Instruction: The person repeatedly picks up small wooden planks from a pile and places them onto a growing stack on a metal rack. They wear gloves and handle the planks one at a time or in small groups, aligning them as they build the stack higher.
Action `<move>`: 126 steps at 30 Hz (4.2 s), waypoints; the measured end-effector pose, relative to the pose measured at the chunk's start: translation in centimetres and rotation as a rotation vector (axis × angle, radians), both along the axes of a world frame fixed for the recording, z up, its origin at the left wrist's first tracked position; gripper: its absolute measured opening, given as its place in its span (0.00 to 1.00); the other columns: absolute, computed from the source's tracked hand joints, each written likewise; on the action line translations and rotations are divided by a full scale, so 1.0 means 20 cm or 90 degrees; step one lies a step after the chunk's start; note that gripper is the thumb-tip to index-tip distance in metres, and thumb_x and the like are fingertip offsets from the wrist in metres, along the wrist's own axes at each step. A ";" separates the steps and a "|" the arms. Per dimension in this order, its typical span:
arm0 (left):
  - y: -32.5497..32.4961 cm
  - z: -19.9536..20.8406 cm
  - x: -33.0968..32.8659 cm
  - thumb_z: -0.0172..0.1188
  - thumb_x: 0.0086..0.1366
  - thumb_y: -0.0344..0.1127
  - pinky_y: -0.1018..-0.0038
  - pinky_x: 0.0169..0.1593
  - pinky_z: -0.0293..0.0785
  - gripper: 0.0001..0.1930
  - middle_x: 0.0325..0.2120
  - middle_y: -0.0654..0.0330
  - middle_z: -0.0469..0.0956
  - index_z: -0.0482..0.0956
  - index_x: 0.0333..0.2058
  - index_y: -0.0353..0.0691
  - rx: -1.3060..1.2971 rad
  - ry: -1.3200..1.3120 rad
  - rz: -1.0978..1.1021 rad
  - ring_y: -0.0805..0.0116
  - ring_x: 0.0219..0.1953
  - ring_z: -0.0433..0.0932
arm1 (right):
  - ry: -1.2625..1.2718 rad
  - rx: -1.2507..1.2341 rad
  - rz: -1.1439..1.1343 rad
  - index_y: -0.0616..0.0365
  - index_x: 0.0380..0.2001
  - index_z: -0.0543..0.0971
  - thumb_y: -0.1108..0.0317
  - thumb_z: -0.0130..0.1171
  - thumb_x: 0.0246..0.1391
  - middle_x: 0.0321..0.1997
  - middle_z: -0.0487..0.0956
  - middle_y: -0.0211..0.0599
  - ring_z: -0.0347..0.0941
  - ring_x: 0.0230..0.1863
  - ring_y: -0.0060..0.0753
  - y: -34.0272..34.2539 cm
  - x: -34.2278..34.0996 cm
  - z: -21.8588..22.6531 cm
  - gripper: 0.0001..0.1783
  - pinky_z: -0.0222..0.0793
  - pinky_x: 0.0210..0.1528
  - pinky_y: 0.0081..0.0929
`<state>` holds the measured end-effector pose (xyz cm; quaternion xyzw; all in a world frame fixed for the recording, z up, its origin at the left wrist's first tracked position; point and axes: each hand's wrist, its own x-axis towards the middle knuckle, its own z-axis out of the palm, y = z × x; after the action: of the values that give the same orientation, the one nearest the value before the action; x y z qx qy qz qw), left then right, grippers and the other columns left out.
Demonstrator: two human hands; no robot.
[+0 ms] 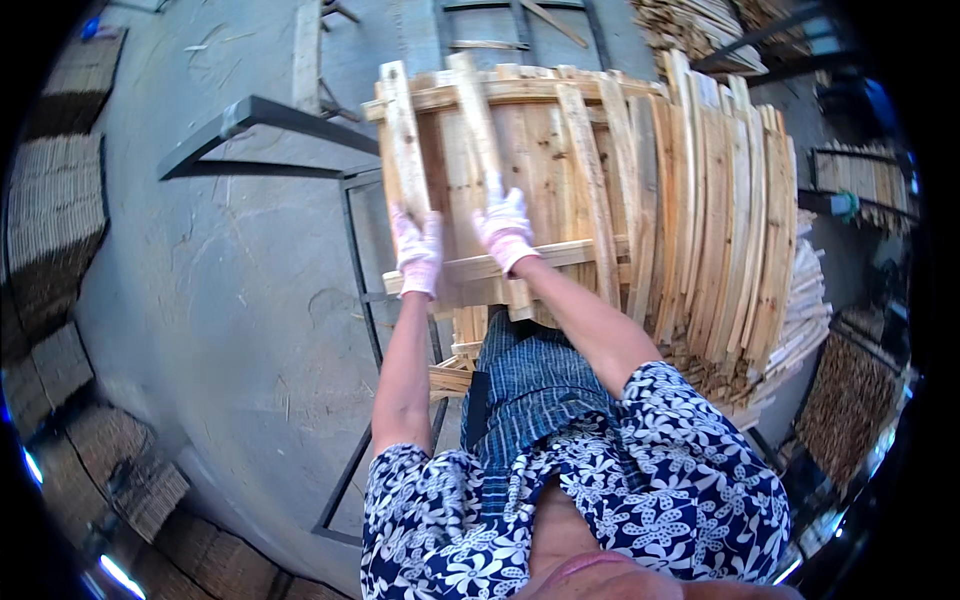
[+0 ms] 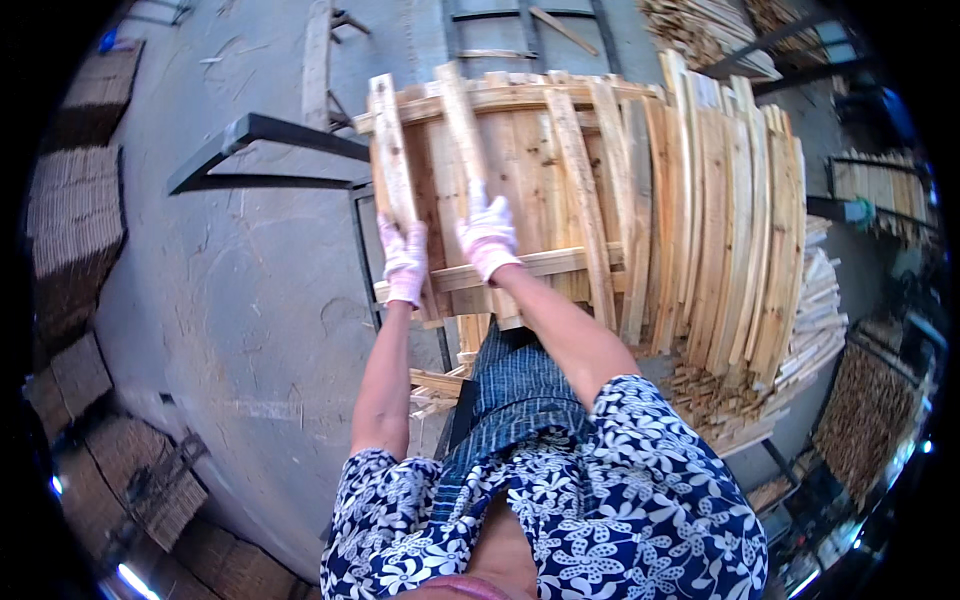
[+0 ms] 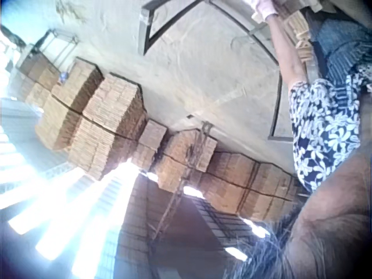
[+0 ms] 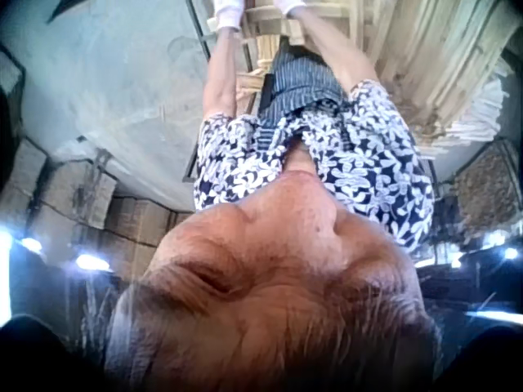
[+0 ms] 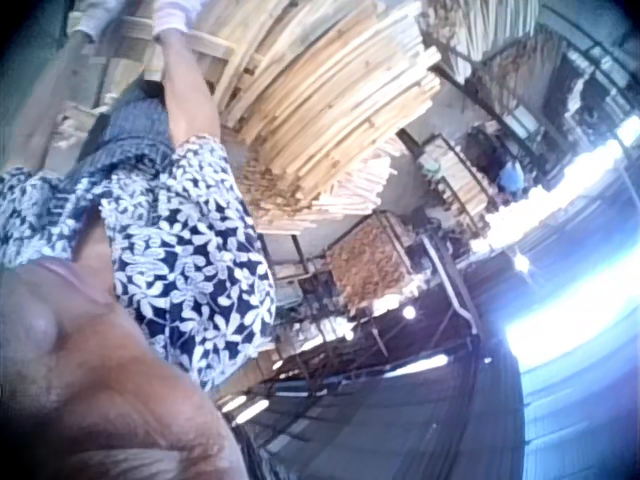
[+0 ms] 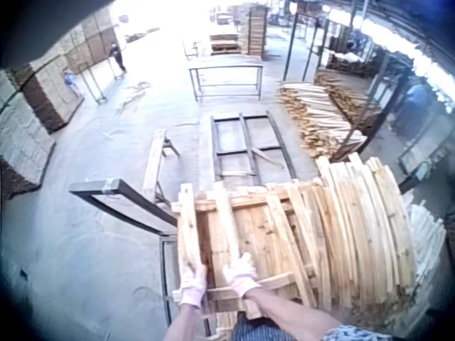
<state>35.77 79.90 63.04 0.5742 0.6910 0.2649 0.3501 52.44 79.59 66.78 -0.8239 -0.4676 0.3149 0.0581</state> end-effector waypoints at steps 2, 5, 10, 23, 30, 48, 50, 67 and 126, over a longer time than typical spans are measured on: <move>0.01 -0.03 -0.02 0.50 0.74 0.52 0.63 0.75 0.49 0.39 0.71 0.39 0.56 0.52 0.71 0.29 -0.024 0.063 -0.010 0.45 0.73 0.55 | 0.055 0.021 0.023 0.45 0.75 0.55 0.52 0.53 0.61 0.60 0.65 0.58 0.68 0.59 0.63 -0.01 -0.12 0.01 0.41 0.68 0.60 0.53; 0.05 0.01 -0.06 0.47 0.76 0.49 0.63 0.72 0.56 0.34 0.70 0.40 0.59 0.55 0.71 0.31 -0.072 -0.092 0.056 0.44 0.70 0.62 | 0.373 0.062 0.096 0.43 0.74 0.57 0.58 0.47 0.64 0.69 0.59 0.67 0.63 0.66 0.70 -0.02 -0.26 0.00 0.35 0.61 0.69 0.50; 0.06 0.19 0.07 0.61 0.66 0.43 0.51 0.64 0.66 0.33 0.57 0.38 0.71 0.65 0.65 0.35 0.179 0.430 -0.061 0.35 0.58 0.71 | 0.130 0.248 0.153 0.49 0.62 0.72 0.60 0.55 0.57 0.60 0.73 0.59 0.73 0.57 0.63 -0.11 0.20 0.03 0.28 0.70 0.61 0.51; -0.19 -0.03 1.46 0.59 0.62 0.53 0.67 0.73 0.53 0.52 0.70 0.31 0.53 0.44 0.70 0.20 -0.247 -0.052 -0.115 0.43 0.73 0.55 | -0.207 0.069 -0.087 0.40 0.66 0.68 0.64 0.59 0.57 0.53 0.72 0.53 0.71 0.53 0.56 -0.66 1.02 -0.02 0.33 0.69 0.56 0.51; -0.22 0.07 1.61 0.63 0.58 0.47 0.62 0.73 0.54 0.51 0.69 0.30 0.55 0.48 0.70 0.21 -0.092 -0.058 -0.109 0.40 0.72 0.56 | -0.326 0.389 -0.017 0.46 0.63 0.71 0.70 0.69 0.44 0.49 0.70 0.53 0.69 0.50 0.57 -0.99 1.26 0.51 0.39 0.69 0.51 0.53; 0.22 0.10 0.94 0.67 0.58 0.46 0.59 0.66 0.65 0.50 0.59 0.37 0.69 0.49 0.72 0.32 -0.147 0.298 -0.129 0.45 0.60 0.72 | -0.535 0.042 0.023 0.42 0.72 0.59 0.35 0.72 0.41 0.60 0.66 0.52 0.65 0.60 0.55 -1.04 1.65 0.31 0.58 0.66 0.54 0.56; 0.19 0.11 1.05 0.67 0.59 0.48 0.59 0.65 0.66 0.50 0.59 0.38 0.70 0.49 0.72 0.32 0.023 0.408 -0.213 0.45 0.59 0.72 | -0.560 0.080 0.029 0.41 0.72 0.60 0.35 0.72 0.41 0.59 0.67 0.50 0.65 0.58 0.55 -1.03 1.66 0.31 0.57 0.66 0.55 0.57; -0.27 0.31 1.85 0.73 0.56 0.53 0.62 0.53 0.77 0.45 0.46 0.44 0.80 0.61 0.60 0.26 -0.400 -0.219 -0.145 0.53 0.47 0.81 | -0.491 0.203 -0.035 0.38 0.66 0.69 0.54 0.71 0.52 0.56 0.69 0.47 0.67 0.57 0.55 -1.06 1.71 0.28 0.38 0.69 0.55 0.56; 0.28 0.18 0.55 0.54 0.67 0.39 0.42 0.66 0.61 0.29 0.60 0.37 0.66 0.64 0.66 0.44 0.229 0.413 -0.197 0.35 0.63 0.66 | -0.039 0.084 -0.092 0.39 0.78 0.38 0.42 0.57 0.62 0.69 0.61 0.66 0.68 0.62 0.72 -0.04 0.58 -0.14 0.53 0.68 0.61 0.56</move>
<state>46.72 85.50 66.68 0.7777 0.6133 0.1308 0.0436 64.03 78.80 63.96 -0.8591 -0.4285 0.2527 0.1205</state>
